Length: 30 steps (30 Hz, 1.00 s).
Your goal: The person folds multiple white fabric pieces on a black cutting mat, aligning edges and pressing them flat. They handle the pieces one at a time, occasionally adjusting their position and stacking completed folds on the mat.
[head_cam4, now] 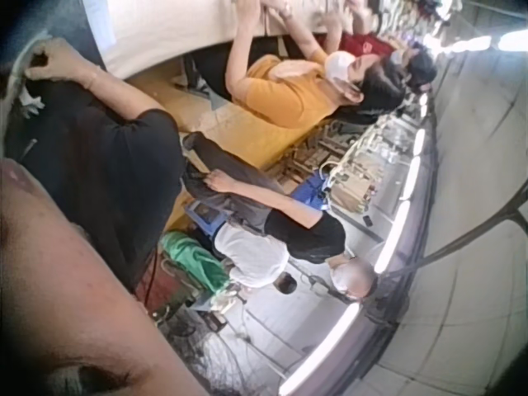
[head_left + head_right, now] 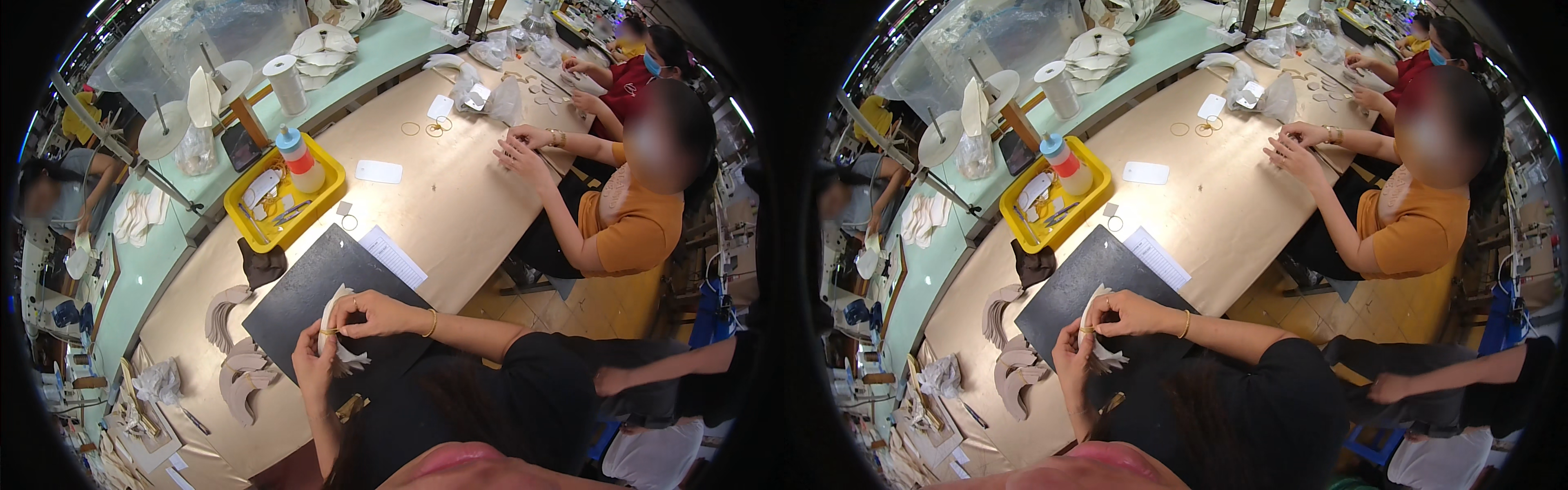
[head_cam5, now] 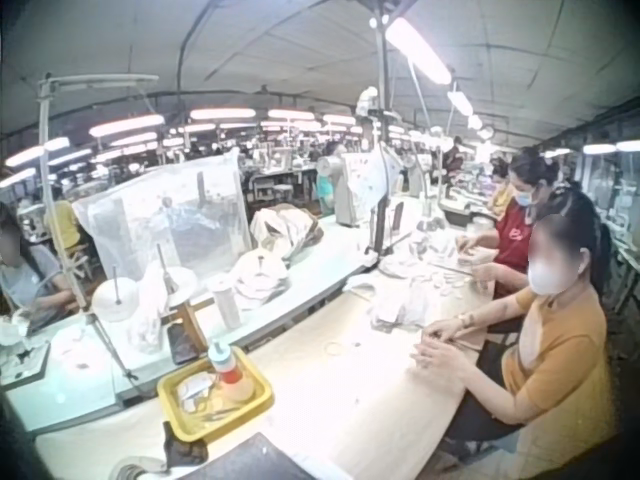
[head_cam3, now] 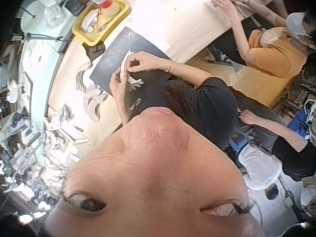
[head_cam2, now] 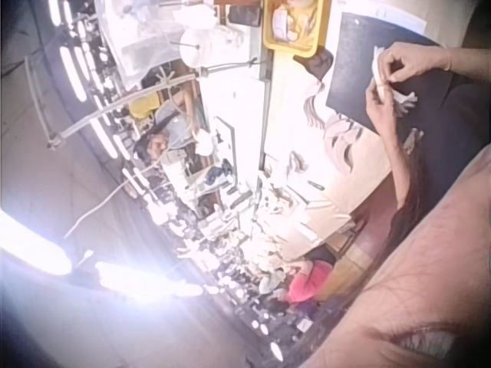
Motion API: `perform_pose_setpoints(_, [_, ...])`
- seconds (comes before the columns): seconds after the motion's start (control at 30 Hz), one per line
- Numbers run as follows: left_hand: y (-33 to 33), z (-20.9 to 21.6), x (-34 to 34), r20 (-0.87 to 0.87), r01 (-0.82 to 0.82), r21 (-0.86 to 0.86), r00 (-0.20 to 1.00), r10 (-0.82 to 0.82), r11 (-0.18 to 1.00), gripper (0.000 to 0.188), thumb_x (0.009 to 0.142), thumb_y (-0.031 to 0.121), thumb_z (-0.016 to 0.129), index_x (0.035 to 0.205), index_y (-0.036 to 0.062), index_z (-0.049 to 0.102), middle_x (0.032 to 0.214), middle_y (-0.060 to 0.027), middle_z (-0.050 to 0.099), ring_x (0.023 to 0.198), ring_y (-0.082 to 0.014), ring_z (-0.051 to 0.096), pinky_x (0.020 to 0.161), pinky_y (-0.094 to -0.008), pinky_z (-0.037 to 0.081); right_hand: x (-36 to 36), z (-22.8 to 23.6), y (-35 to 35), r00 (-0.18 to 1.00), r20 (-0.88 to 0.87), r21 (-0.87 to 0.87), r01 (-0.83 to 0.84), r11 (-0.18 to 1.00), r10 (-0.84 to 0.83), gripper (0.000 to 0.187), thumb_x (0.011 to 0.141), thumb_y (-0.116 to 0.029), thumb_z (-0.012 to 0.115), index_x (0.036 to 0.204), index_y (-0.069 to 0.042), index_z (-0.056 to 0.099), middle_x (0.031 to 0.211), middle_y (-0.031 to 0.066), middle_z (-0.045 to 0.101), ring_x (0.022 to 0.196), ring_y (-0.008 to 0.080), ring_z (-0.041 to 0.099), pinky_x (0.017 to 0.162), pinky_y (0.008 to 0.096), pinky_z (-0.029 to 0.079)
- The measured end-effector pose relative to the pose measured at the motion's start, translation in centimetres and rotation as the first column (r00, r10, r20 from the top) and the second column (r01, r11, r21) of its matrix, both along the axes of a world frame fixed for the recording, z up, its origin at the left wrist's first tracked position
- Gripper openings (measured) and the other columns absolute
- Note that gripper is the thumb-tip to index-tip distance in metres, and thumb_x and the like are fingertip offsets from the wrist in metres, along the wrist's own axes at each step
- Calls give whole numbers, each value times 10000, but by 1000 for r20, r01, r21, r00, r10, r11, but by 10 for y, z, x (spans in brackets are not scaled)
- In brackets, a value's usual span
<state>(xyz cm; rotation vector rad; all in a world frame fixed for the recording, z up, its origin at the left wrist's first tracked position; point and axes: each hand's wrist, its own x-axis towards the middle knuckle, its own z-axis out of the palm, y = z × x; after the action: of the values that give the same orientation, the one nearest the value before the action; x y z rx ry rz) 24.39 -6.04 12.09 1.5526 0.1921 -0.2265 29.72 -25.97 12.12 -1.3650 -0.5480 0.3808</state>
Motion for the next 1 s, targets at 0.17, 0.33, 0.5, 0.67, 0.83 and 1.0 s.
perform_pose_setpoints(0.17, [-2,3,-1,-44,31,-1,999,-31,1000,382,909,52,705,1252,-78,600,1062,-90,683,856,-86,618,739,-210,483,1,3,-8,977,-197,-64,-95,993,81,147,891,-141,656,900,-12,586,817,60,658,704,149,631,687,301,507])
perform_pose_setpoints(0.33, [-2,6,-6,-63,41,27,997,-39,999,382,890,56,729,1229,-83,620,1022,-75,693,820,-70,610,713,-204,481,3,18,-18,997,19,-379,-59,924,71,206,899,-202,690,940,-12,624,736,60,627,667,151,602,642,306,484])
perform_pose_setpoints(0.5, [-2,3,-6,-1,45,98,999,-45,994,392,886,46,734,1234,-88,614,1025,-78,698,808,-80,623,708,-207,497,3,23,-26,989,96,-468,-58,882,116,247,894,-260,727,922,-23,659,724,58,620,662,157,581,643,321,473])
perform_pose_setpoints(0.67, [6,13,-3,36,-3,141,999,-2,990,387,903,37,720,1251,-85,601,1038,-88,700,852,-86,635,733,-213,505,5,21,-28,969,246,-201,64,978,-13,243,930,-278,700,909,-39,665,832,58,669,745,137,612,711,276,477])
perform_pose_setpoints(0.83, [12,24,-1,2,30,40,1000,-30,999,406,900,40,724,1264,-77,587,1074,-103,699,900,-108,656,771,-214,513,11,25,-36,895,-434,303,37,952,104,354,1021,-290,586,1214,5,619,722,-27,529,678,68,519,684,205,438])
perform_pose_setpoints(1.0, [16,14,-13,21,-18,-412,999,29,911,532,830,226,774,1234,-56,575,1043,-152,698,856,-197,675,765,-334,562,19,18,-42,760,-618,492,177,853,199,461,1046,-318,531,1339,37,535,628,-52,386,583,64,402,617,223,413])
